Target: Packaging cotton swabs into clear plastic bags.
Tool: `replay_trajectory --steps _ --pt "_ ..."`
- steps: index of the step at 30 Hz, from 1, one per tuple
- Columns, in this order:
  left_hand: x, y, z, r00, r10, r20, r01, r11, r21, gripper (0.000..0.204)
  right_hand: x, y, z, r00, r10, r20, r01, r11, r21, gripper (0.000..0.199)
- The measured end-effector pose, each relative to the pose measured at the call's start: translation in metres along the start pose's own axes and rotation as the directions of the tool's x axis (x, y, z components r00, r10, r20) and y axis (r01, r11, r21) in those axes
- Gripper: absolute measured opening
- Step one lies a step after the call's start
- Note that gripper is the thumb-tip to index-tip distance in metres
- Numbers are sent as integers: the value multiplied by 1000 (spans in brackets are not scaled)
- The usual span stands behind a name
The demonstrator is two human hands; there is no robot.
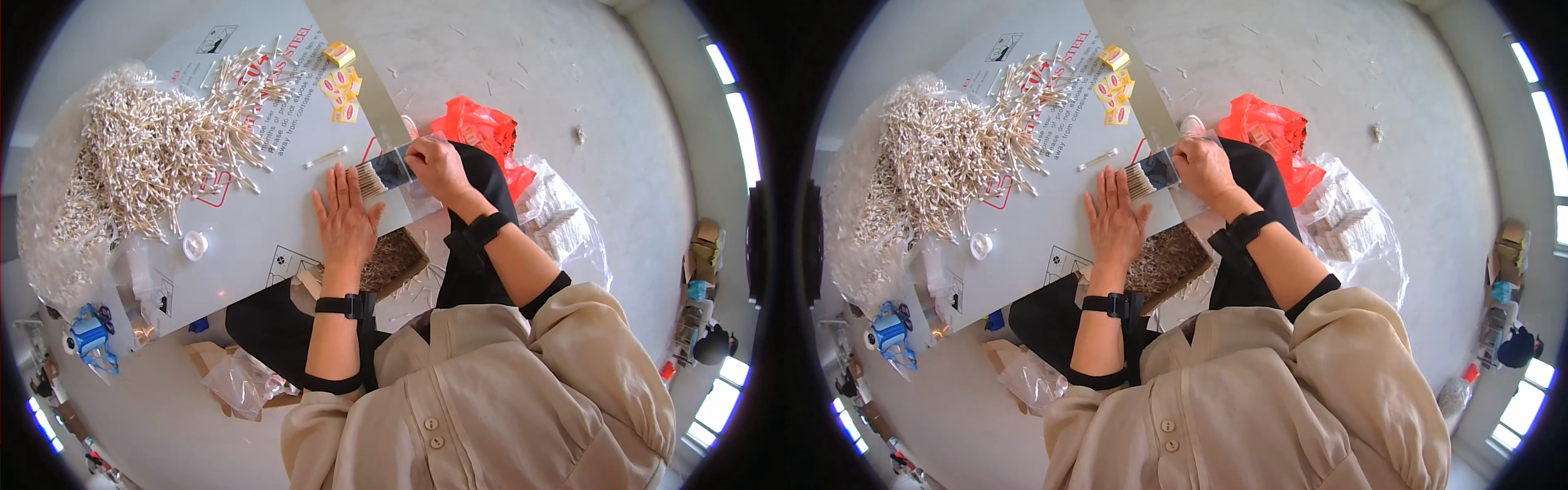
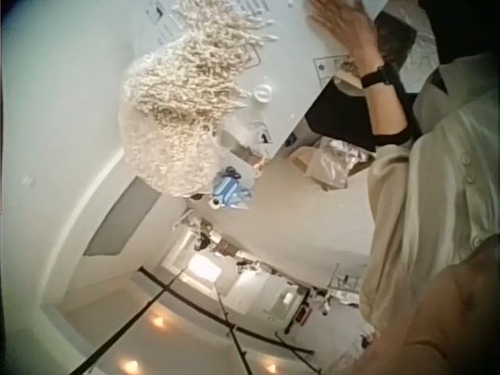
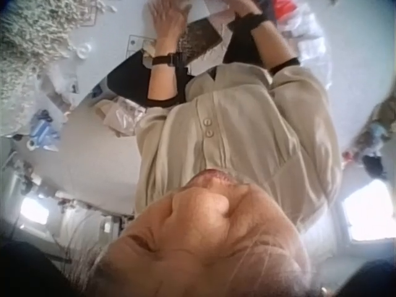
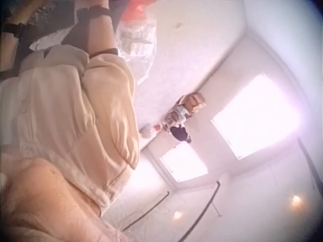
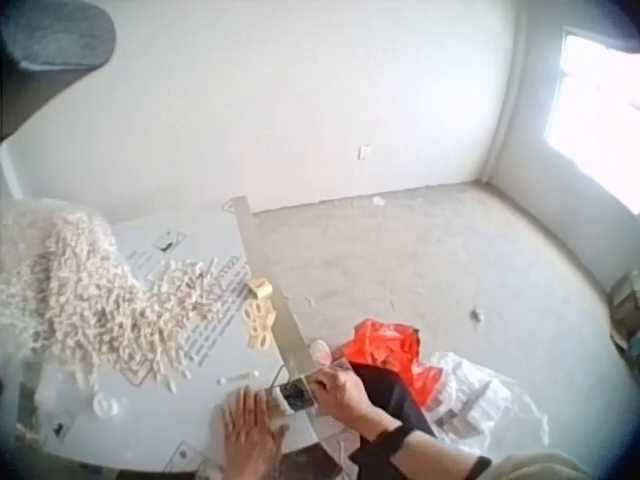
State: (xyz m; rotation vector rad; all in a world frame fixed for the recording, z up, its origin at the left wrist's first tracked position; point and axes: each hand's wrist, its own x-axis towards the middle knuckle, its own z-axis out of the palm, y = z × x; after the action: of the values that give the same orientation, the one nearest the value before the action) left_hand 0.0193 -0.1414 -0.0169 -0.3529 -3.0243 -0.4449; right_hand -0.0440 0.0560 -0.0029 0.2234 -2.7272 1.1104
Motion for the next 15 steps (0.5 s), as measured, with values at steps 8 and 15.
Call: replay_trajectory --steps 8,15 --pt "6 13 6 998 -26 -57 24 999 -35 74 16 -30 4 926 149 346 10 908 -418 14" --pt "11 21 13 996 -23 -92 25 1000 16 73 38 -51 9 847 167 505 190 792 -580 15"
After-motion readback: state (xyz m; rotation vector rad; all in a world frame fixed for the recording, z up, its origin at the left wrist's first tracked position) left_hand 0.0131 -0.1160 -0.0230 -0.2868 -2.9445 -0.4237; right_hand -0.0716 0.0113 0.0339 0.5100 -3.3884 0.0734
